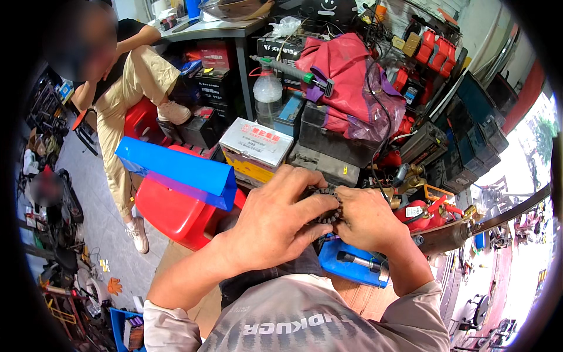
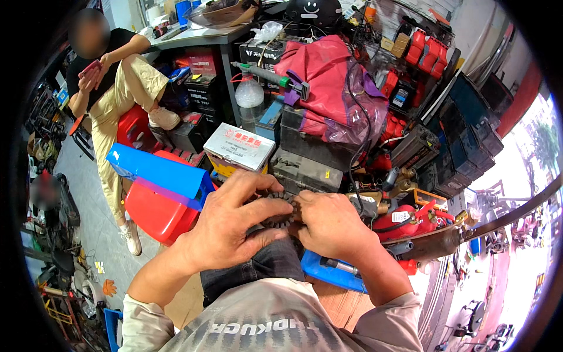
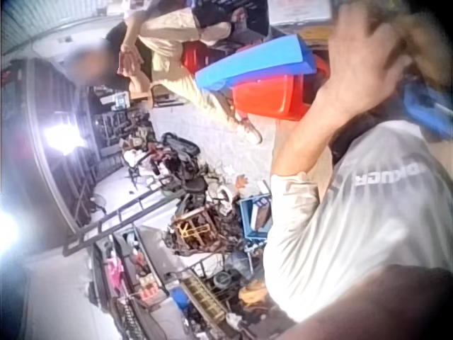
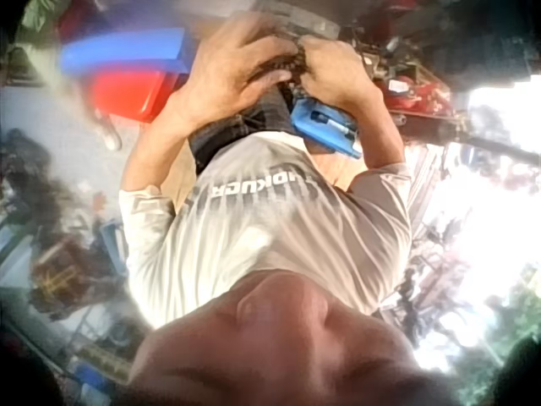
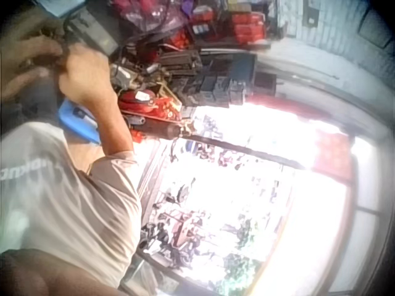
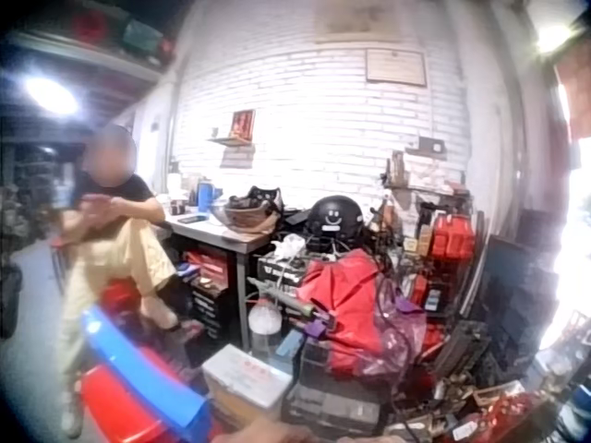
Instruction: The person uses a heat gun to apply heat to a blue plastic casing wrapped around a large battery pack, moving the gun along the sides and edges to shrink and seal it.
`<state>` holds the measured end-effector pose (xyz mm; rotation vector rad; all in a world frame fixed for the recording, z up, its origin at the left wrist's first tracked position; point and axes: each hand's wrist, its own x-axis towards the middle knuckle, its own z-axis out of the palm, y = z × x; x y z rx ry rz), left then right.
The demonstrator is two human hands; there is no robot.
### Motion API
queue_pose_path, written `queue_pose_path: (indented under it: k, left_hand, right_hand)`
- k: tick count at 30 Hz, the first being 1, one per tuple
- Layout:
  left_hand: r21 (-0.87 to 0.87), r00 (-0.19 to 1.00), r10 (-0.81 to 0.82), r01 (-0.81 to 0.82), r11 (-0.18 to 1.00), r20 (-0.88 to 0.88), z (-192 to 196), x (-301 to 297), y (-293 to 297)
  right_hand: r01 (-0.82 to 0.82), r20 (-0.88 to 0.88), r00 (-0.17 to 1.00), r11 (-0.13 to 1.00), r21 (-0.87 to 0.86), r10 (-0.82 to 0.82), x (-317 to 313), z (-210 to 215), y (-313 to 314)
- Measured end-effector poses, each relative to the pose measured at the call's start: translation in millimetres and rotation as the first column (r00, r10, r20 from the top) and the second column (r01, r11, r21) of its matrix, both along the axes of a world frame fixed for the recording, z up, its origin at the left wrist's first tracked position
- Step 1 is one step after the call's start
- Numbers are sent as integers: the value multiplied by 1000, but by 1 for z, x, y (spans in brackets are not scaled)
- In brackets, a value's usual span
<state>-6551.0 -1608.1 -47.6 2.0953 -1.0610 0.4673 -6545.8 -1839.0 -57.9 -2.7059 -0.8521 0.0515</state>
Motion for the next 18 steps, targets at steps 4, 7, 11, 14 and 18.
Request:
queue_pose_path:
  k: [4, 7, 11, 14, 18]
  left_hand:
    - [-45, 1000, -14, 12, 999, -27, 2, 1, 5]
    - [-5, 1000, -17, 17, 1000, -4, 5, 1, 8]
    - [9, 999, -32, 31, 999, 30, 2, 1, 9]
    - [13, 999, -31, 31, 999, 31, 0, 0, 10]
    - [-4, 999, -54, 54, 999, 4, 0, 3, 12]
  right_hand:
    - [-30, 17, 999, 1000, 9, 30, 1, 2, 2]
    - [-23, 29, 999, 1000, 10, 23, 2, 1, 5]
    - [-18, 14, 1000, 999, 29, 17, 1, -3, 7]
    - [0, 6, 1000, 999, 47, -1, 0, -4, 9]
    - [11, 10, 1000, 998, 68, -11, 3, -6, 8]
